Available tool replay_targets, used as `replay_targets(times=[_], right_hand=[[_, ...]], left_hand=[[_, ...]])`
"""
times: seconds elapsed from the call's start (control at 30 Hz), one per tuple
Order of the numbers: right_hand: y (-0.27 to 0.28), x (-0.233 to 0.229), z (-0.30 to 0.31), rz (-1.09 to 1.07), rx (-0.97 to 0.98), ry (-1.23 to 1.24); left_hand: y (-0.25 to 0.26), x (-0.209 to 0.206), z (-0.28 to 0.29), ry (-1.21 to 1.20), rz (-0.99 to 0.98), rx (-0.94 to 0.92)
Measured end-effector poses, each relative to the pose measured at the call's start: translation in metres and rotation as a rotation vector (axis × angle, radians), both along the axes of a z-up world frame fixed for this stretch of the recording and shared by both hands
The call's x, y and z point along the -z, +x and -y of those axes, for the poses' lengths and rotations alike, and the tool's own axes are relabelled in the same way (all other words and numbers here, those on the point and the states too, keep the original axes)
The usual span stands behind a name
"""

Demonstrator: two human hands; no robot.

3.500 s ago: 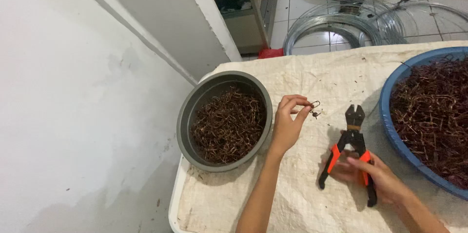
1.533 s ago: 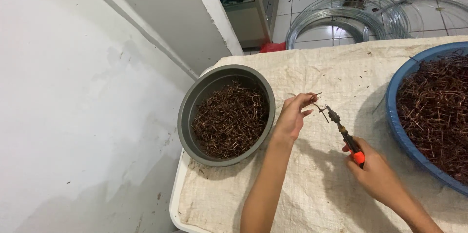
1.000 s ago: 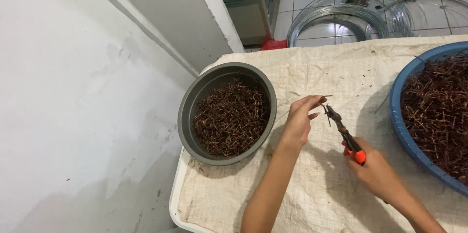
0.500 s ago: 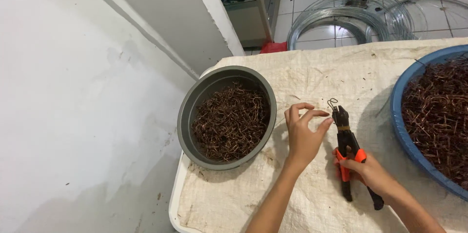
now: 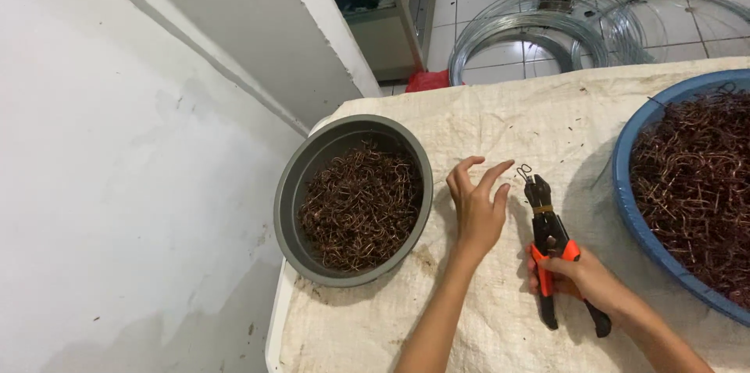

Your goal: Processing small metal hooks by manipulating them with pliers and sorting them into a different container

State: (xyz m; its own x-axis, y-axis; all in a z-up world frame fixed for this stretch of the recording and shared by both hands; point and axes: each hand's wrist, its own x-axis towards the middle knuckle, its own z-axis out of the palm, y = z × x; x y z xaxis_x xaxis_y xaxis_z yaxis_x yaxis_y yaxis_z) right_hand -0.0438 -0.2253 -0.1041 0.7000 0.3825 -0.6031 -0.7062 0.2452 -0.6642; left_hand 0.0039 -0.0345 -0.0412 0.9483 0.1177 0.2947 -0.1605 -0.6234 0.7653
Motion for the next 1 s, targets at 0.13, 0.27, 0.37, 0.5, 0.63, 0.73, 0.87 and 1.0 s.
replay_targets(times=[0.13,0.27,0.37,0.5,0.63,0.73,0.87,1.0], right_hand=[[0.001,0.019,0.01,0.098,-0.077,0.126],[0.0,-0.011,0.007,0.043,-0.09,0.1],[0.008,-0.016,0.007,-0.004,-0.109,0.1],[0.017,0.012,0.011,0.034,-0.122,0.117],[0.028,-0.011,0.007,0.056,-0.121,0.199],[0.034,-0.008,0.004,0.119,-0.097,0.193],[0.047,-0.012,-0.004,0.169,-0.124,0.284],[0.06,-0.011,-0.015,0.163,-0.079,0.457]], left_hand=[[0.015,0.019,-0.005,0.128,0.199,0.061],[0.021,0.02,-0.007,0.054,0.28,0.093],[0.028,0.025,-0.004,-0.038,0.336,0.047],[0.037,0.033,-0.002,-0.127,0.37,-0.029],[0.034,0.027,0.003,-0.223,0.276,-0.074],[0.036,0.027,0.004,-0.298,0.231,-0.126],[0.053,0.034,0.007,-0.322,0.229,-0.178],[0.068,0.029,0.012,-0.424,0.141,-0.254]])
